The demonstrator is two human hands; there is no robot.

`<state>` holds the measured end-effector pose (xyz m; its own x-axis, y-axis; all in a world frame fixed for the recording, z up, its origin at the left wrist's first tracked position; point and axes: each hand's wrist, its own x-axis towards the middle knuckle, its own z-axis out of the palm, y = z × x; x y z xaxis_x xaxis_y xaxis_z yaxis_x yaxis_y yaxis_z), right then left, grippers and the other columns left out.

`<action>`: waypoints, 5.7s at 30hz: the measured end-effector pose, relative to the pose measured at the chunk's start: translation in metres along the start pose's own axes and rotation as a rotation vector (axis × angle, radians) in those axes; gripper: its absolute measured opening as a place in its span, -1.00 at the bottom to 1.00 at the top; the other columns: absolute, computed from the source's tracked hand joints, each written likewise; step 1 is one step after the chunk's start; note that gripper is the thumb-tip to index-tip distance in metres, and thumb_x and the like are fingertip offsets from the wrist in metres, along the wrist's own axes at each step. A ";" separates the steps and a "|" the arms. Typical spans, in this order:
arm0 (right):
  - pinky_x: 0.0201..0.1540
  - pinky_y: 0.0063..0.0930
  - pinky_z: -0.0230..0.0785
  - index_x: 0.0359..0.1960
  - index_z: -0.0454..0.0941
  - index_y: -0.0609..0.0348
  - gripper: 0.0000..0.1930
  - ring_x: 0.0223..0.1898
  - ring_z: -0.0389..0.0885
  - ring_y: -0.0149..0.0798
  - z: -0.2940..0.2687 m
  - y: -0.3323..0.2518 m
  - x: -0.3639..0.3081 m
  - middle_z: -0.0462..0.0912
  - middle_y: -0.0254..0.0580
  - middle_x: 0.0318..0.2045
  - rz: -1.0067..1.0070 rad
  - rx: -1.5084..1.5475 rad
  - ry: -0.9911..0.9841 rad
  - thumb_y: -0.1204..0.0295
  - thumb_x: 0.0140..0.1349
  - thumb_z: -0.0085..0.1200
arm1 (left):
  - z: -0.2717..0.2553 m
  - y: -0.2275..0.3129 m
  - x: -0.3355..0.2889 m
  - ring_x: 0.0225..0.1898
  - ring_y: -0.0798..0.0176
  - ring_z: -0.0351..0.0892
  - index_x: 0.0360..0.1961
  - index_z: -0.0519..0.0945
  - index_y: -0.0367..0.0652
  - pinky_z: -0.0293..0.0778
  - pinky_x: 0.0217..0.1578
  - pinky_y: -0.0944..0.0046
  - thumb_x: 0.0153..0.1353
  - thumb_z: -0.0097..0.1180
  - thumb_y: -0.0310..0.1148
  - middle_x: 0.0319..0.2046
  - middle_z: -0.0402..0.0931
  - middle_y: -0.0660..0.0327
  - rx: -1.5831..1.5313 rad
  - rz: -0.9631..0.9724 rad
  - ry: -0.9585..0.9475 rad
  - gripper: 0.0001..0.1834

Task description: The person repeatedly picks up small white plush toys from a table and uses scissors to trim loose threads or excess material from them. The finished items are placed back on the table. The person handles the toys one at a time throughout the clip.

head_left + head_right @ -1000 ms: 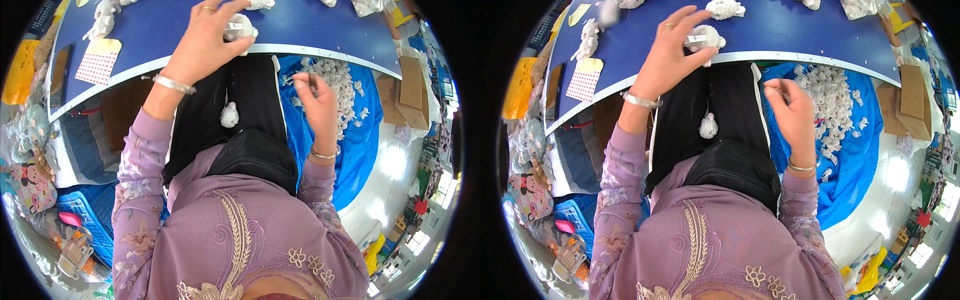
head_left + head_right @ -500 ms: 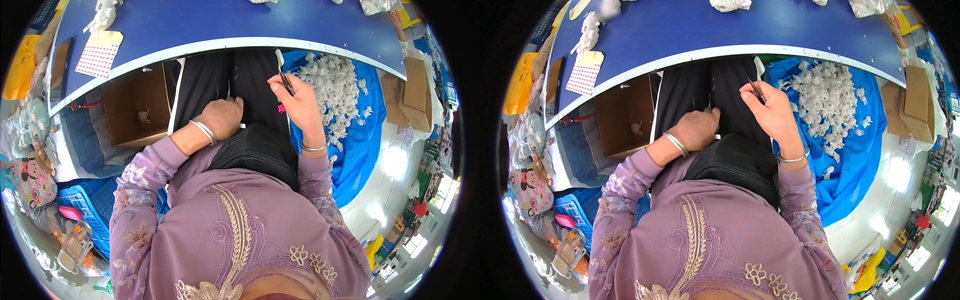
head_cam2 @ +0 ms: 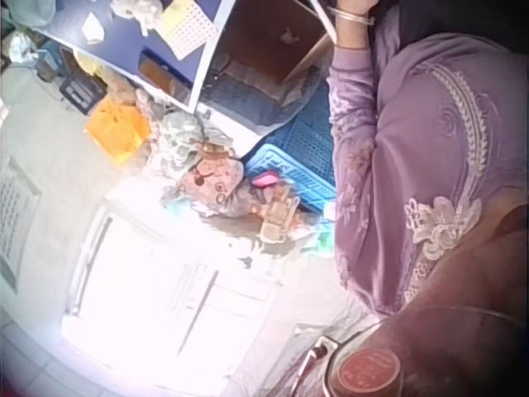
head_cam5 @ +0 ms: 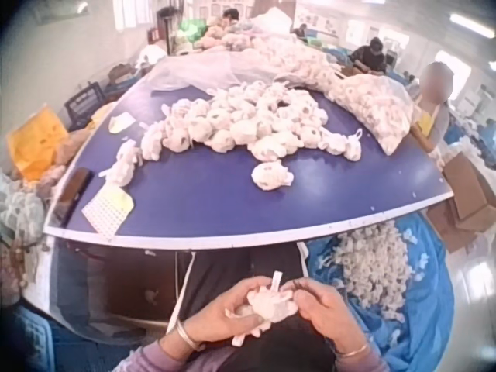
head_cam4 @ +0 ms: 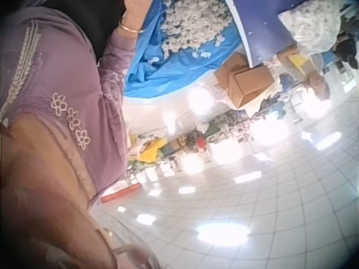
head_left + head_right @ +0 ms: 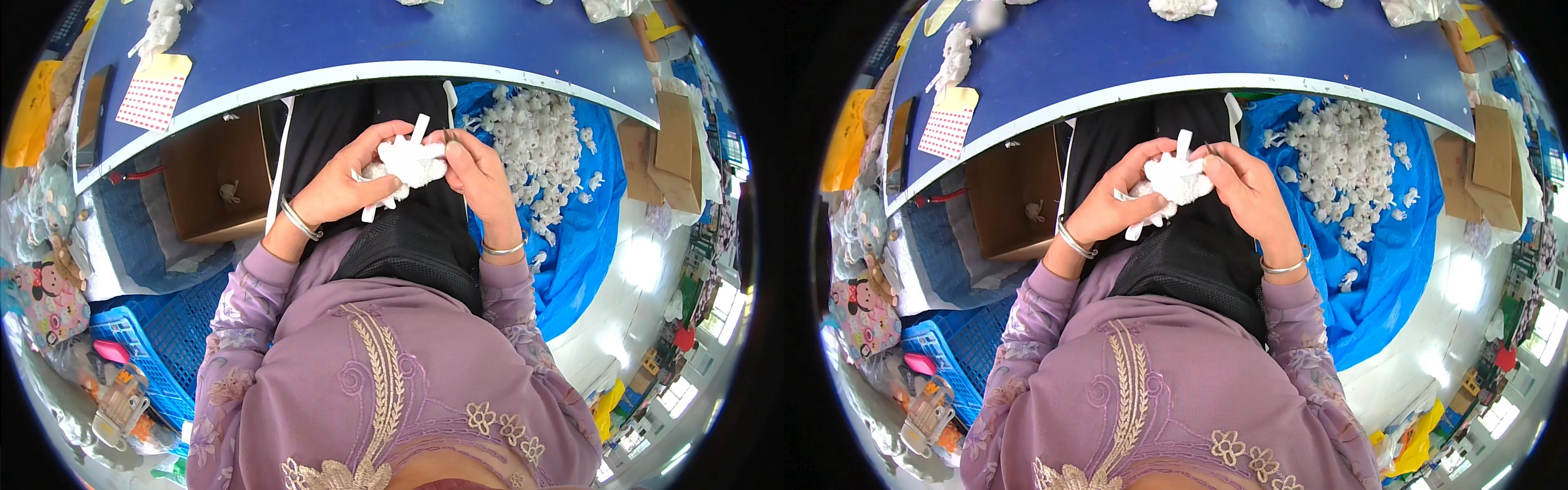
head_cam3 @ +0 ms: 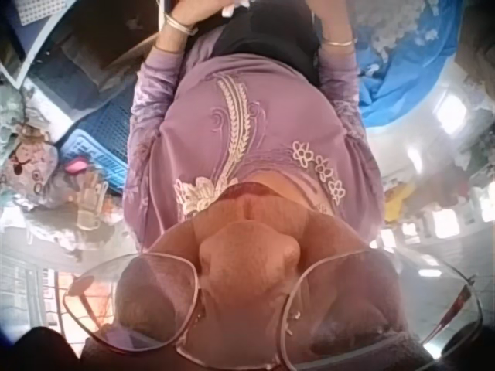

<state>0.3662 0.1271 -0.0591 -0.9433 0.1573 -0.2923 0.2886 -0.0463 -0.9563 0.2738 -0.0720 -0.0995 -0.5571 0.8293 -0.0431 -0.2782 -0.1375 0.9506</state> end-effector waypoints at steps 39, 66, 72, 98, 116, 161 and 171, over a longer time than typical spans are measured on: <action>-0.44 -0.65 0.29 -0.34 0.63 0.33 -0.74 -0.48 0.45 -0.59 0.018 -0.001 -0.001 0.58 -0.39 -0.56 -0.063 -0.143 0.123 0.32 0.28 0.21 | 0.014 -0.015 0.007 -0.25 0.28 0.67 -0.09 0.63 -0.26 0.68 -0.38 0.33 0.42 -0.02 -0.20 -0.17 0.65 0.12 -0.402 -0.295 0.213 -0.66; -0.50 -0.63 0.29 -0.45 0.59 0.30 -0.71 -0.54 0.44 -0.59 0.011 0.009 0.007 0.56 -0.38 -0.59 0.008 -0.074 0.308 0.28 0.25 0.22 | 0.022 -0.010 0.003 -0.14 0.21 0.68 0.28 0.33 -0.19 0.64 -0.27 0.39 0.35 0.02 -0.45 -0.07 0.59 0.13 -0.218 -0.231 0.014 -0.52; -0.42 -0.50 0.33 -0.31 0.60 0.37 -0.67 -0.49 0.45 -0.50 -0.039 0.005 -0.010 0.63 -0.18 -0.51 -0.145 -0.567 0.410 0.25 0.25 0.16 | 0.009 0.010 -0.001 0.03 0.17 0.57 0.38 0.20 -0.15 0.51 -0.13 0.32 0.27 0.15 -0.47 0.15 0.43 0.08 -0.098 -0.093 0.004 -0.33; -0.36 -0.71 0.25 -0.22 0.59 0.32 -0.89 -0.44 0.36 -0.63 -0.047 -0.012 -0.022 0.53 -0.47 -0.47 -0.167 -0.395 0.383 0.52 0.28 0.13 | -0.229 0.158 0.128 0.19 -0.12 0.37 0.08 0.52 0.07 0.54 0.00 -0.03 0.11 0.14 -0.02 0.22 0.35 0.06 1.855 0.173 0.665 -0.50; -0.47 -0.74 0.09 -0.19 0.60 0.30 -0.78 -0.51 0.27 -0.65 -0.001 -0.023 -0.010 0.43 -0.48 -0.53 -0.144 -0.035 0.177 0.38 0.42 -0.03 | -0.061 0.135 0.048 0.03 0.00 0.55 0.11 0.40 -0.10 0.66 -0.32 0.21 0.33 -0.15 0.07 0.02 0.49 -0.07 -0.190 0.346 0.124 -0.48; -0.37 -0.58 0.34 -0.15 0.66 0.21 -0.78 -0.39 0.49 -0.54 -0.100 -0.002 -0.015 0.65 -0.34 -0.38 -0.180 -0.609 0.818 0.34 0.28 0.17 | 0.005 -0.034 0.005 0.32 -0.08 0.30 0.07 0.43 -0.14 0.64 -0.02 0.07 0.16 -0.01 -0.37 0.30 0.25 -0.07 -0.803 -0.054 0.005 -0.59; -0.36 -0.66 0.34 -0.12 0.61 0.26 -0.79 -0.42 0.47 -0.55 0.009 -0.001 -0.011 0.55 -0.36 -0.38 -0.227 -0.338 0.040 0.54 0.20 0.21 | 0.026 -0.021 0.004 0.06 0.27 0.48 0.26 0.28 -0.18 0.60 -0.03 0.20 0.20 0.16 -0.50 0.10 0.41 0.14 -0.257 -0.103 0.094 -0.41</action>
<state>0.3751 0.1163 -0.0552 -0.9841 0.1647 -0.0667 0.1172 0.3194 -0.9403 0.2976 -0.0516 -0.1116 -0.5823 0.7939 -0.1750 -0.5196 -0.1978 0.8312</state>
